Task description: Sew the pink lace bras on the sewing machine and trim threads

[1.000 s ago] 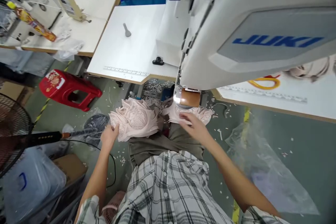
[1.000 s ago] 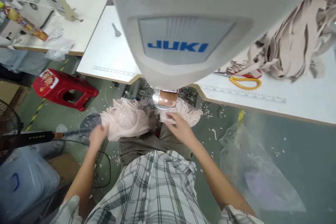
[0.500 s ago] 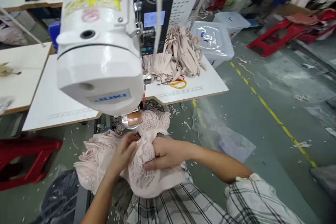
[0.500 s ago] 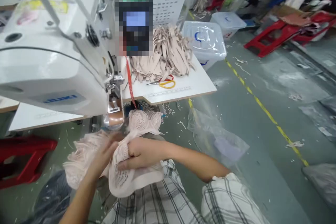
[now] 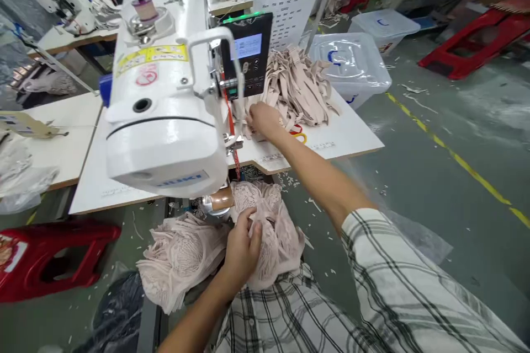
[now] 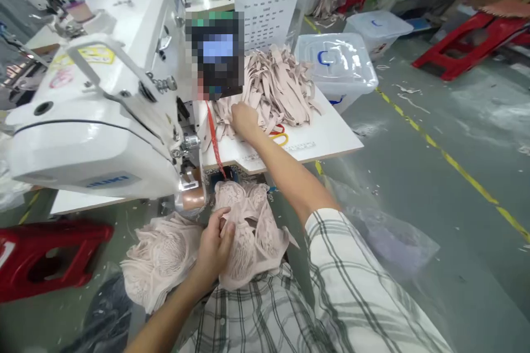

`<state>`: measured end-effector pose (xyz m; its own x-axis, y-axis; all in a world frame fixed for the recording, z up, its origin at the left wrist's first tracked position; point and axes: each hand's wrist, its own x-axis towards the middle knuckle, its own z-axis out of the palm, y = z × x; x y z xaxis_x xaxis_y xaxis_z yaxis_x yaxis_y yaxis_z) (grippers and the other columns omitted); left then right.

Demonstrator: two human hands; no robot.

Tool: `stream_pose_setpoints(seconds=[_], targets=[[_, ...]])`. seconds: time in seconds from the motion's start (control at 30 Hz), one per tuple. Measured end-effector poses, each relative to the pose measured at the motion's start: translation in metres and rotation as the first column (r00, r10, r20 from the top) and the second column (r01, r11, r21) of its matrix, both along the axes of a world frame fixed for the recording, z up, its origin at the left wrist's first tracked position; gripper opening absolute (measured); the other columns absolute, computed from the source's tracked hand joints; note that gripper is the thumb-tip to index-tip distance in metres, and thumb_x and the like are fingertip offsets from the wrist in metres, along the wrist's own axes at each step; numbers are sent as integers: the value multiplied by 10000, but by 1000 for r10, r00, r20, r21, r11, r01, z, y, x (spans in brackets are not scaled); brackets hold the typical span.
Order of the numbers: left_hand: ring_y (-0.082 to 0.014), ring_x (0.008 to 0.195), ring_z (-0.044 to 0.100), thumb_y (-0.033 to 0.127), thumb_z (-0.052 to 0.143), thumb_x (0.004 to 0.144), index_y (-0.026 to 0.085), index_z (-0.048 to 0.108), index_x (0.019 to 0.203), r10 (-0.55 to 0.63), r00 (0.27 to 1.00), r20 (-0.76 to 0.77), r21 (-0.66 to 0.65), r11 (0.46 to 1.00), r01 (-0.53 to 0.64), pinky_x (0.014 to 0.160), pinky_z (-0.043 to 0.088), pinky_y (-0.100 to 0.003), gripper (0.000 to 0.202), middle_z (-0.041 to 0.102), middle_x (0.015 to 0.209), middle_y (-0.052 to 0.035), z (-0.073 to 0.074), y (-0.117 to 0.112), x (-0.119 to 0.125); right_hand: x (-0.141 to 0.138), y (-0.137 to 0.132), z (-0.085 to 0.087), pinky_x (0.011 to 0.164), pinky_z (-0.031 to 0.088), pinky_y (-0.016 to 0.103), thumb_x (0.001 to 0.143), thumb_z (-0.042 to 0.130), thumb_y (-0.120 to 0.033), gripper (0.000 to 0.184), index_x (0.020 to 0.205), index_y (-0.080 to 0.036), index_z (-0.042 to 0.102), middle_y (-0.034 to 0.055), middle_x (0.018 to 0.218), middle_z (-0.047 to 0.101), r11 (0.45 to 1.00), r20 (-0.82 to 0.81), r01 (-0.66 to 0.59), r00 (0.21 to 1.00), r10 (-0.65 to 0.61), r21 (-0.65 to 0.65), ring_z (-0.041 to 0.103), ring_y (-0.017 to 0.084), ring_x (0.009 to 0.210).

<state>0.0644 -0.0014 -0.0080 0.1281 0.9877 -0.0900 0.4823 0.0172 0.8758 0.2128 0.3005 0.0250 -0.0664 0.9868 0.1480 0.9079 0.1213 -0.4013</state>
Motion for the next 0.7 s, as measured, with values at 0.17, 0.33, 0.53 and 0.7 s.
stream_pose_setpoints(seconds=[0.17, 0.33, 0.53, 0.7], targets=[[-134, 622, 618, 210, 405, 986, 191, 602, 1268, -131, 924, -358, 408, 869, 281, 608, 487, -226, 344, 658, 701, -15, 17, 0, -23, 14, -7, 3, 775, 500, 390, 913, 542, -228, 180, 898, -86, 652, 151, 919, 695, 998, -285, -45, 958, 30, -46, 641, 260, 913], [-110, 489, 504, 208, 421, 990, 124, 568, 1324, 101, 849, -518, 521, 825, 220, 460, 330, -227, 374, 604, 592, 16, 43, 10, -56, 24, -104, 6, 528, 401, 173, 824, 661, -331, 178, 872, -166, 615, -73, 639, 559, 841, -923, -438, 345, -171, -319, 533, 20, 532], [-104, 562, 601, 293, 408, 1012, 211, 615, 1327, 123, 858, -500, 304, 952, 41, 548, 422, -202, 386, 759, 828, -40, 55, 17, -76, -9, -190, 9, 414, 383, 199, 748, 789, -412, 286, 883, -224, 621, -55, 663, 587, 760, -962, -590, 185, -201, -272, 467, 54, 449], [-74, 445, 496, 372, 460, 994, 231, 537, 1400, -22, 917, -398, 159, 983, 93, 500, 405, -191, 437, 744, 813, -18, 55, 20, -89, -32, -174, -3, 456, 367, 233, 781, 752, -405, 261, 864, -206, 604, -43, 679, 573, 845, -951, -499, 308, -34, -192, 441, 71, 476]])
